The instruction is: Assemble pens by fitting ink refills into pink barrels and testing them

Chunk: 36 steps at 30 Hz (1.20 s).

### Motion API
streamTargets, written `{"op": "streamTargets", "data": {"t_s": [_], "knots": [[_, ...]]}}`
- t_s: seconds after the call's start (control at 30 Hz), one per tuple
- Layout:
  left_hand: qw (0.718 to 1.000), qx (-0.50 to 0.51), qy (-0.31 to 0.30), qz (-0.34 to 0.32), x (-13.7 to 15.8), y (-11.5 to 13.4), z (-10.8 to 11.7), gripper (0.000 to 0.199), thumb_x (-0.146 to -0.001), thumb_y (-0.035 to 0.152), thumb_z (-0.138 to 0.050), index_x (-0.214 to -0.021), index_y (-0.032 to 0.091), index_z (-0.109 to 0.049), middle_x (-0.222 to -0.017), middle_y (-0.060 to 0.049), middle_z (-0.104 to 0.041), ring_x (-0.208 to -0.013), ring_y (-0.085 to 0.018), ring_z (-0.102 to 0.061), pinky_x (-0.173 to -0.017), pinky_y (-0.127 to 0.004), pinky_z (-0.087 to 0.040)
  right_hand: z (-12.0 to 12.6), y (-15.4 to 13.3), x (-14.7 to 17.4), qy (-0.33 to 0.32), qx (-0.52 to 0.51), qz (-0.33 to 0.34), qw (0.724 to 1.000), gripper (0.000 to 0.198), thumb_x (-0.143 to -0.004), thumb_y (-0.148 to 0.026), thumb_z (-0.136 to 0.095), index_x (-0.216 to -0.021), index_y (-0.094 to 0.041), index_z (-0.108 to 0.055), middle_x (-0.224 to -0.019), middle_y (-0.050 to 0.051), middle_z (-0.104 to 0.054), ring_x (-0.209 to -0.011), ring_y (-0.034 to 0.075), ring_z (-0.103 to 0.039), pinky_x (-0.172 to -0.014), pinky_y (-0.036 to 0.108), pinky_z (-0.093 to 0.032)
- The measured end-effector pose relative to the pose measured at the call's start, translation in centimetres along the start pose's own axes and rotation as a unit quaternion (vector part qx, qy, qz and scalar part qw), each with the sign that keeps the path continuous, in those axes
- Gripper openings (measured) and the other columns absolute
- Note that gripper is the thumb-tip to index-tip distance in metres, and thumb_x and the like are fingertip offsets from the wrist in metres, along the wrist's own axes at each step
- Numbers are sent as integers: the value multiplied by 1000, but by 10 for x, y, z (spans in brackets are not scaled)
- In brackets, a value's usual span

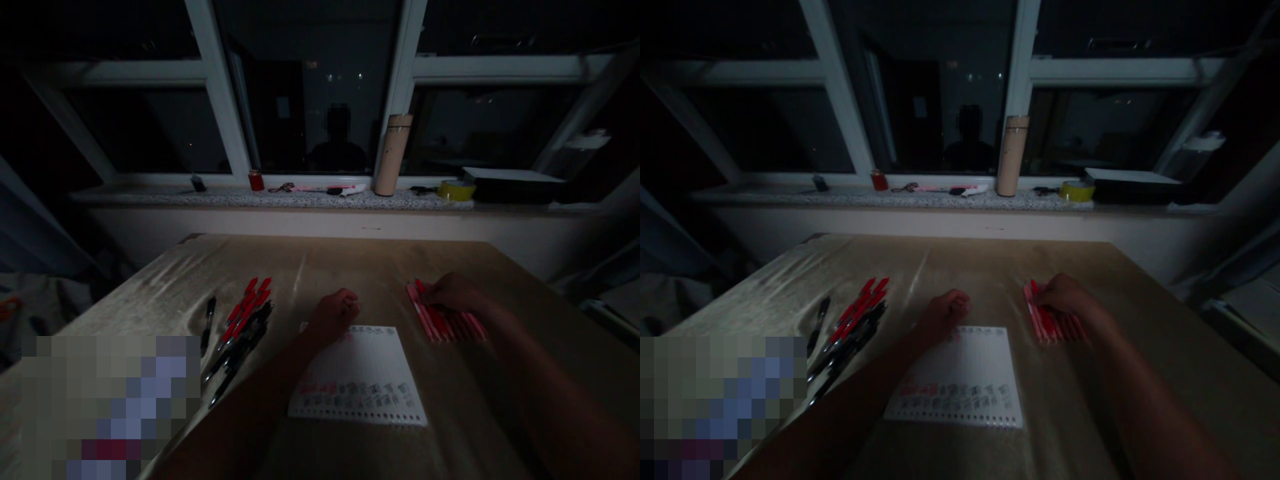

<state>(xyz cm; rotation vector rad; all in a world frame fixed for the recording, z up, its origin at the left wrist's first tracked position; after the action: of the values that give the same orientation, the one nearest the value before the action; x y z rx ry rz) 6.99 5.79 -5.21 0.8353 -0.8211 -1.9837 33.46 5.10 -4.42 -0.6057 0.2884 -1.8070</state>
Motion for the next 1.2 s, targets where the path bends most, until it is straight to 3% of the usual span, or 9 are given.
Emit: {"op": "streamTargets", "data": {"t_s": [0.1, 1.2], "knots": [[1000, 7, 3, -12, 0, 2, 0, 27, -83, 39, -49, -95, 17, -60, -80, -4, -67, -68, -13, -62, -64, -24, -48, -7, 2, 0, -36, -12, -13, 999, 35, -63, -42, -69, -44, -15, -56, -49, 6, -61, -45, 13, -55, -43, 22, -39], [1000, 10, -4, -5, 2, 3, 0, 26, -81, 36, -50, -96, 17, -59, -78, -3, -66, -66, -13, -61, -63, -24, -45, -7, 6, -5, -22, 14, -8, 1000, 35, -64, -42, -68, -44, -16, -56, -47, 6, -61, -44, 15, -57, -42, 23, -39]]}}
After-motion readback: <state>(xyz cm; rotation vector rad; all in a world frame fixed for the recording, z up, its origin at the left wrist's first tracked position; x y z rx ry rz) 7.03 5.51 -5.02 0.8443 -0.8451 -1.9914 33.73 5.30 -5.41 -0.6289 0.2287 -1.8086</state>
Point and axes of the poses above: each hand's wrist, its own x-axis away from the middle knuckle, its own z-axis out of the back of the hand, y = z × x, the point moved 10 cm from there along -x, towards the middle knuckle
